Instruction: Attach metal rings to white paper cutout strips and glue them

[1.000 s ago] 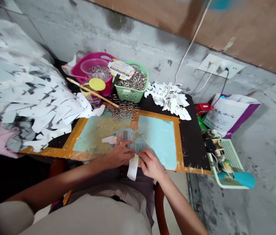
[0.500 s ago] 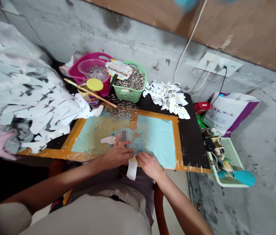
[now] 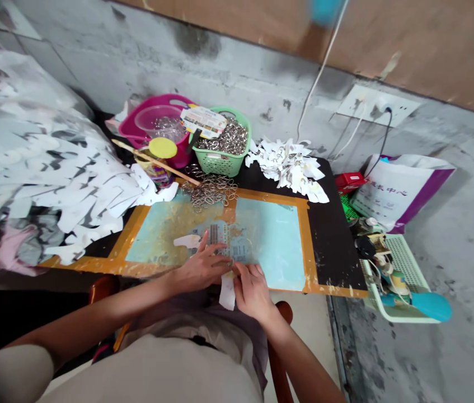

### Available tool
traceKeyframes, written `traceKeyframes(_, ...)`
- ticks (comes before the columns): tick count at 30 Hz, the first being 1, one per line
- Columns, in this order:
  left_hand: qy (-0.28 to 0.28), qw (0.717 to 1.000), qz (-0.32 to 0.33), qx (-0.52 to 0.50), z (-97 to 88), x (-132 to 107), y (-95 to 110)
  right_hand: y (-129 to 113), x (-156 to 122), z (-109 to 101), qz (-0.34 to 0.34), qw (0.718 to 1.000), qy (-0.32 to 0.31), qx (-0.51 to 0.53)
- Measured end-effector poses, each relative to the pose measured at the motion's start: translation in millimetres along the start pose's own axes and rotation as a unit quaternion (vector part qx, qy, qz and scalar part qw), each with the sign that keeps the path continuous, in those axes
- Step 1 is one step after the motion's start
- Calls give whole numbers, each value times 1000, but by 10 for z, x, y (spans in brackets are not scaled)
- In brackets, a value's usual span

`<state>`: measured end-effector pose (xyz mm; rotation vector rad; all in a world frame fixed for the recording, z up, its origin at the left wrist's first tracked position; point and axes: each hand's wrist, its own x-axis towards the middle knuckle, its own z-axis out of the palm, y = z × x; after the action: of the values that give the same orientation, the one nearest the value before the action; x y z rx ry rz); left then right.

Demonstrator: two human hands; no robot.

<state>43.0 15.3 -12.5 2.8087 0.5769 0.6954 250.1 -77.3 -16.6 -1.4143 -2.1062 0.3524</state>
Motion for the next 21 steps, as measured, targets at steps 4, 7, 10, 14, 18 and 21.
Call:
traceKeyframes(4, -52, 996, -4, -73, -186, 114, -34, 27, -41, 50, 17, 1000, 5, 13)
traceKeyframes(7, -62, 996, -18, -62, -238, 232, -98, 18, -63, 43, 24, 1000, 1, 15)
traceKeyframes(10, -86, 994, 15, -64, -201, 351, -199, -5, -77, 28, 25, 1000, -1, 10)
traceKeyframes(14, -106, 989, 90, -53, -152, 410, -290, -26, -90, 22, 38, 999, 10, 24)
traceKeyframes(18, -82, 985, 147, 24, -100, 248, -233, -47, -100, 30, 52, 998, 19, 20)
traceKeyframes(21, -36, 990, 128, 56, -48, 67, -148, -74, -101, 25, 47, 999, -8, -11)
